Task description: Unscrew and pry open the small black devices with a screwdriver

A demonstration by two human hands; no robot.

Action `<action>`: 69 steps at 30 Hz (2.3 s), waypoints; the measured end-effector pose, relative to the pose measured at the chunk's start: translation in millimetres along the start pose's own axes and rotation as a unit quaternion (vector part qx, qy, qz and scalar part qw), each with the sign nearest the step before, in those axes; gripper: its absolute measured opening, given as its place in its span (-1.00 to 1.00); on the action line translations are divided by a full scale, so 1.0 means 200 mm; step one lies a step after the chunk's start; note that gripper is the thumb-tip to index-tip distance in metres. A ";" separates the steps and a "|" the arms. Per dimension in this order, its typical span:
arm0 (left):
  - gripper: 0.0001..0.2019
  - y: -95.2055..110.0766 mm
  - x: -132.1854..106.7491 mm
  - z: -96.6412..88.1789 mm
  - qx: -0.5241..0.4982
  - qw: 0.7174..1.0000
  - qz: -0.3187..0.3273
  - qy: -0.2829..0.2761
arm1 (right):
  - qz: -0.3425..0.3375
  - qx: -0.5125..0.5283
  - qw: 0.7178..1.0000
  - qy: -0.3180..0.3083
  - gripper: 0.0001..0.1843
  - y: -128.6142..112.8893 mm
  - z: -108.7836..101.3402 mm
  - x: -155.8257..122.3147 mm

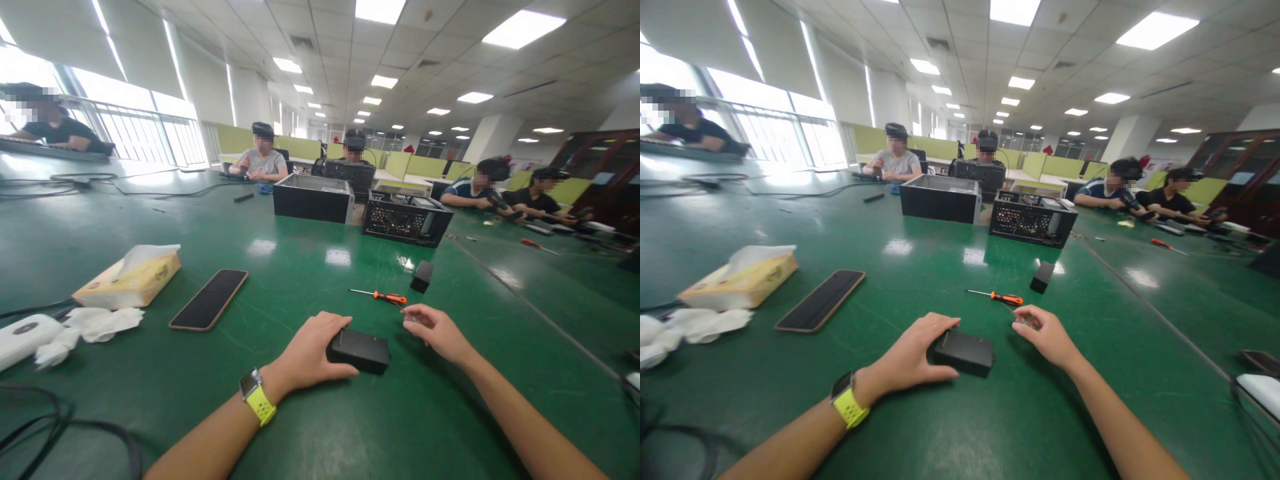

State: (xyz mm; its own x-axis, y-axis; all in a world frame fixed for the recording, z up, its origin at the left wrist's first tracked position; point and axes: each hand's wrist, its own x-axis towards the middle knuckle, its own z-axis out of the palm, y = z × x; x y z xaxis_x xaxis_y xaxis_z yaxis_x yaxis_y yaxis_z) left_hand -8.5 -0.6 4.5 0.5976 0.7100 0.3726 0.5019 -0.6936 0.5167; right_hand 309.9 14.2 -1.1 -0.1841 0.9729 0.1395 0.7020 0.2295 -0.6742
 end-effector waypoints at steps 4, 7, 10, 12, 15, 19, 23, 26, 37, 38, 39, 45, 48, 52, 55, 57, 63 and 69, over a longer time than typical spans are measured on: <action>-0.52 0.00 0.00 0.00 0.005 1.000 -0.023 -0.006 | -0.004 -0.063 0.997 0.047 -0.70 0.11 -0.01 0.05; -0.56 0.00 0.00 0.00 -0.006 1.000 -0.012 0.000 | -0.004 -0.101 0.993 0.063 -0.69 0.13 -0.01 0.06; -0.56 0.00 0.00 -0.01 -0.012 1.000 -0.005 0.005 | -0.011 -0.125 0.990 0.065 -0.71 0.12 0.01 0.07; -0.58 0.00 0.00 -0.01 -0.014 1.000 -0.001 0.009 | -0.014 -0.134 0.989 0.065 -0.71 0.10 0.02 0.07; -0.60 0.00 0.00 0.00 -0.016 1.000 0.003 0.014 | 0.016 -0.150 0.984 0.098 -0.62 0.08 0.05 0.09; -0.64 0.01 0.01 0.00 -0.024 1.000 0.010 0.016 | 0.072 -0.171 0.969 0.164 -0.49 0.06 0.11 0.14; -0.67 0.01 0.01 -0.01 -0.017 0.999 0.014 0.024 | 0.081 -0.153 0.968 0.182 -0.65 0.05 0.14 0.20; -0.68 0.01 0.01 -0.01 -0.016 0.999 0.019 0.021 | 0.067 -0.098 0.974 0.195 -0.76 0.04 0.13 0.21; -0.69 0.02 0.00 0.00 -0.031 0.999 0.015 0.030 | -0.005 0.311 0.920 0.240 -0.71 -0.09 -0.03 0.07; -0.69 0.02 0.00 0.01 -0.031 0.999 0.013 0.030 | -0.007 0.336 0.914 0.226 -0.73 -0.11 -0.04 0.05; -0.69 0.02 0.00 0.01 -0.030 0.999 0.012 0.029 | -0.009 0.357 0.910 0.213 -0.75 -0.13 -0.04 0.04; -0.70 0.01 0.00 0.01 -0.028 0.999 0.018 0.031 | -0.010 0.415 0.892 0.178 -0.80 -0.21 -0.01 0.02; -0.69 0.01 0.00 0.00 -0.024 0.999 0.017 0.025 | -0.013 0.416 0.891 0.184 -0.80 -0.21 -0.02 0.02; -0.69 0.01 0.00 0.00 -0.028 0.999 0.020 0.020 | -0.016 0.407 0.893 0.191 -0.81 -0.21 -0.03 0.02; -0.69 0.00 0.00 0.00 -0.030 0.999 0.021 0.020 | -0.025 0.396 0.896 0.200 -0.81 -0.21 -0.03 0.01; -0.67 0.00 0.00 0.00 -0.027 0.999 0.019 0.016 | -0.037 0.384 0.898 0.211 -0.81 -0.23 -0.04 0.00; -0.59 -0.01 0.00 0.01 -0.016 1.000 0.017 0.008 | -0.109 0.222 0.954 0.171 -0.68 -0.40 -0.19 0.03; -0.59 -0.02 -0.01 0.01 -0.014 1.000 0.004 0.010 | -0.143 -0.081 0.985 0.045 -0.69 -0.62 -0.33 0.11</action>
State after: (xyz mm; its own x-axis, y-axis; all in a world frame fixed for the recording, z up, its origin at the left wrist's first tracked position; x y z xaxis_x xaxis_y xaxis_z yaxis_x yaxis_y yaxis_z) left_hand -9.8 0.4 1.2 0.5889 0.7073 0.3910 0.4792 -0.6952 0.5357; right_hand 264.0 9.5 133.1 -0.3336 0.8646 0.3757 0.7326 0.4886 -0.4740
